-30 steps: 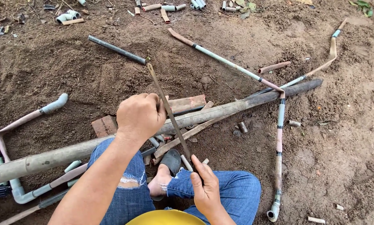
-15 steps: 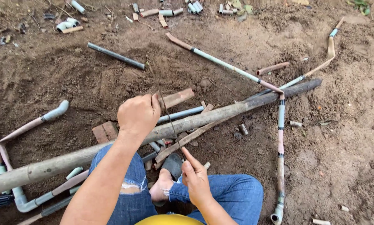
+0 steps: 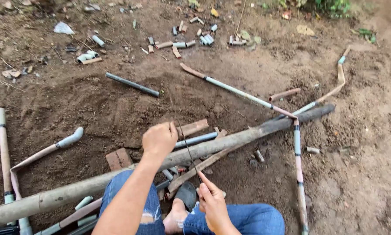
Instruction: Cutting PVC pipes into smaller segments using a bare hacksaw blade while sitting on the ground.
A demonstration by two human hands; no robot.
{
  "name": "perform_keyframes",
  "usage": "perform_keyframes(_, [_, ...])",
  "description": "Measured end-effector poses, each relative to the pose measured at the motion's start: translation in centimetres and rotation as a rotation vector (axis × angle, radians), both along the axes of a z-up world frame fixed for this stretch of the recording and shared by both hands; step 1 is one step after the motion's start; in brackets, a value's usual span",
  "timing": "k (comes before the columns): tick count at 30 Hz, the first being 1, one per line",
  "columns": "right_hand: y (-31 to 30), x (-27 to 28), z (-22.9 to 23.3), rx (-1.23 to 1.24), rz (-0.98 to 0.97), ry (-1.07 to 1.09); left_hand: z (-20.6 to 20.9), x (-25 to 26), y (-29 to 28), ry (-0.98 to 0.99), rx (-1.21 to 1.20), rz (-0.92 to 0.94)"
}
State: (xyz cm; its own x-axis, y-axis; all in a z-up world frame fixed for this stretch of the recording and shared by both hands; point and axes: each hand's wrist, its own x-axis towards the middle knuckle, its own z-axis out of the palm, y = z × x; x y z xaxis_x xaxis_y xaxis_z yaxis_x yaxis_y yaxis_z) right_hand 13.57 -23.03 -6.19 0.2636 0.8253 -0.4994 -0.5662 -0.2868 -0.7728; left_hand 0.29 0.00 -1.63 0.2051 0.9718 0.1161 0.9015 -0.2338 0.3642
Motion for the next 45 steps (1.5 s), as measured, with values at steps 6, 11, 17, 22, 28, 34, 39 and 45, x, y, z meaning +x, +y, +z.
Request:
perform_keyframes(6, [2.0, 0.5, 0.4, 0.031, -0.013, -0.001, -1.1, 0.3, 0.4, -0.147, 0.114, -0.003])
perform_keyframes(11, [1.9, 0.0, -0.4, -0.067, 0.065, -0.016, -3.5, -0.7, 2.0, -0.113, -0.045, -0.001])
perform_keyframes(17, [0.9, 0.8, -4.4, -0.064, 0.003, -0.060, -1.7, -1.2, 2.3, -0.129, -0.227, 0.052])
perform_keyframes(22, [0.8, 0.9, -3.9, -0.053, 0.015, -0.151, -0.6, -1.4, 1.7, -0.072, -0.393, -0.022])
perform_keyframes(28, [0.0, 0.4, 0.5, -0.108, 0.101, -0.001, -3.3, -1.8, 2.6, 0.012, -0.510, -0.214])
perform_keyframes(34, [-0.2, 0.3, 0.9, -0.106, 0.164, -0.009, -2.2, -0.9, 1.6, 0.300, -0.329, -0.224])
perform_keyframes(39, [-0.3, -0.1, 1.2, -0.139, 0.174, -0.046, -2.3, -1.2, 1.6, 0.365, -0.114, -0.144])
perform_keyframes(45, [-0.1, 1.0, 1.9, -0.096, 0.151, -0.008, -0.7, -0.8, 1.3, 0.250, -0.281, -0.127])
